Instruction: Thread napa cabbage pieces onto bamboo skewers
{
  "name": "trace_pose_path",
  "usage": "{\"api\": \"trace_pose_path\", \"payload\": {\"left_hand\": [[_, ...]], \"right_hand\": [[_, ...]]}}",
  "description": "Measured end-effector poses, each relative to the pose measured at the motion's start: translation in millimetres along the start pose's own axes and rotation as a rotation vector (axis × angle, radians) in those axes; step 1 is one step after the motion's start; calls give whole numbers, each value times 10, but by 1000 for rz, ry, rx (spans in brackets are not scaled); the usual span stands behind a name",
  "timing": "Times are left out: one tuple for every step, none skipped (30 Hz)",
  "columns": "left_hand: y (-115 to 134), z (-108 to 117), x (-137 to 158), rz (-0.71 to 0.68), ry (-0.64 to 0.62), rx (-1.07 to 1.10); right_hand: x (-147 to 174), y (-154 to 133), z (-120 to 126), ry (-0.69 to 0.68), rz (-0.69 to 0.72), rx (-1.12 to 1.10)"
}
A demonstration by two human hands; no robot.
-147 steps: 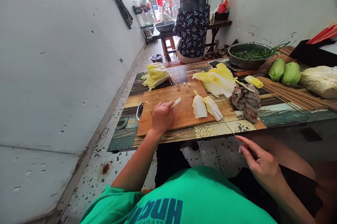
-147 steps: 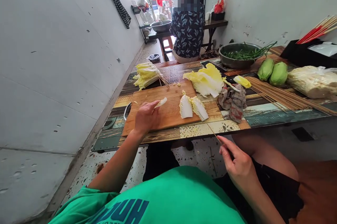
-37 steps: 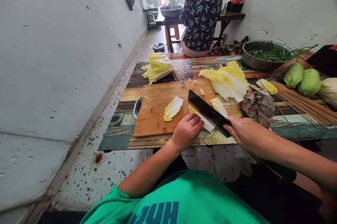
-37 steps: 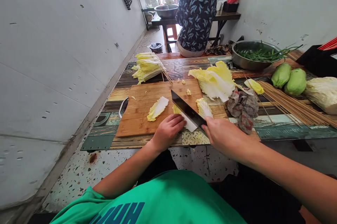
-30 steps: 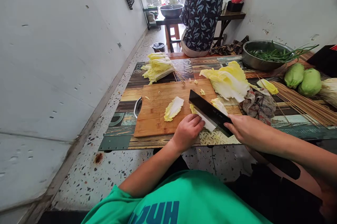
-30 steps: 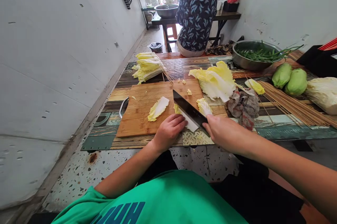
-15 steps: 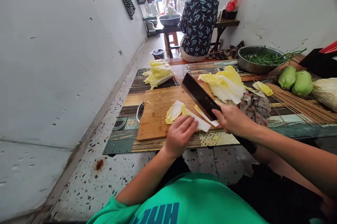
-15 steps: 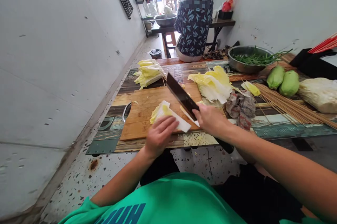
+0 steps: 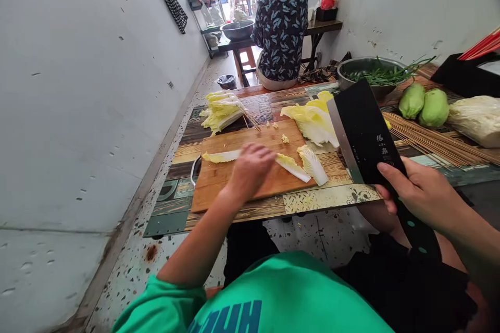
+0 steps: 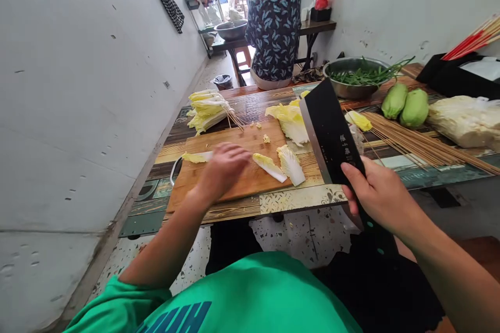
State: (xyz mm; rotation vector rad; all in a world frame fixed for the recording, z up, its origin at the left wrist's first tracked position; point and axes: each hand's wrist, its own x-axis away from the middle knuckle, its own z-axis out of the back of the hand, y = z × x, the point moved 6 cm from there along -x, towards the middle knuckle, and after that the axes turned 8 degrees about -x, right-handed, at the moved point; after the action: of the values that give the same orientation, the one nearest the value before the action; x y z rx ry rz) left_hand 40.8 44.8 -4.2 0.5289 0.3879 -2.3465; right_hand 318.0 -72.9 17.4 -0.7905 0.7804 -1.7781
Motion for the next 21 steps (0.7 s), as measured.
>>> {"api": "trace_pose_path", "payload": {"left_hand": [[283, -71, -76, -159, -81, 62], [515, -129, -146, -238, -133, 79], [713, -181, -215, -277, -165, 75], [899, -233, -278, -324, -192, 71], [1052, -286, -342, -346, -215, 56], [1173, -342, -407, -352, -243, 35], [1264, -402, -472, -347, -277, 12], [1326, -461, -538, -335, -312, -14], [1362, -512, -604, -324, -342, -37], [1373, -544, -671, -317, -357, -54], [1357, -546, -740, -313, -346, -62], [1308, -514, -810, -303, -306, -58], [1215, -444, -877, -272, -243, -45], [1077, -335, -935, -218, -158, -23], [893, -198, -976, -134, -68, 4], [676, -44, -992, -30, 16, 32], [449, 118, -980, 74, 94, 65], [253, 259, -950, 130, 131, 114], [111, 348, -915, 122, 93, 178], [37, 387, -873, 52, -7, 243], [10, 377, -811, -35, -151, 286]], "right_hand": [[41, 75, 26, 20, -12, -26], [76, 145, 43, 33, -25, -54], [105, 211, 50, 39, -41, -81], [128, 277, 47, 33, -63, -110], [147, 339, 39, 23, -83, -147], [163, 396, 25, 5, -102, -192], [179, 449, 15, -7, -118, -239], [194, 496, 11, -8, -130, -283], [212, 539, 13, 0, -141, -318], [231, 575, 21, 12, -150, -338], [254, 606, 34, 30, -159, -343], [278, 630, 52, 52, -166, -340], [304, 647, 73, 73, -171, -334], [329, 655, 94, 90, -173, -323], [353, 659, 115, 103, -173, -308], [373, 658, 132, 108, -171, -288], [387, 654, 140, 102, -169, -262], [395, 646, 137, 83, -162, -235], [396, 635, 125, 61, -148, -210], [392, 619, 103, 39, -130, -193], [384, 602, 68, 17, -110, -190]]}}
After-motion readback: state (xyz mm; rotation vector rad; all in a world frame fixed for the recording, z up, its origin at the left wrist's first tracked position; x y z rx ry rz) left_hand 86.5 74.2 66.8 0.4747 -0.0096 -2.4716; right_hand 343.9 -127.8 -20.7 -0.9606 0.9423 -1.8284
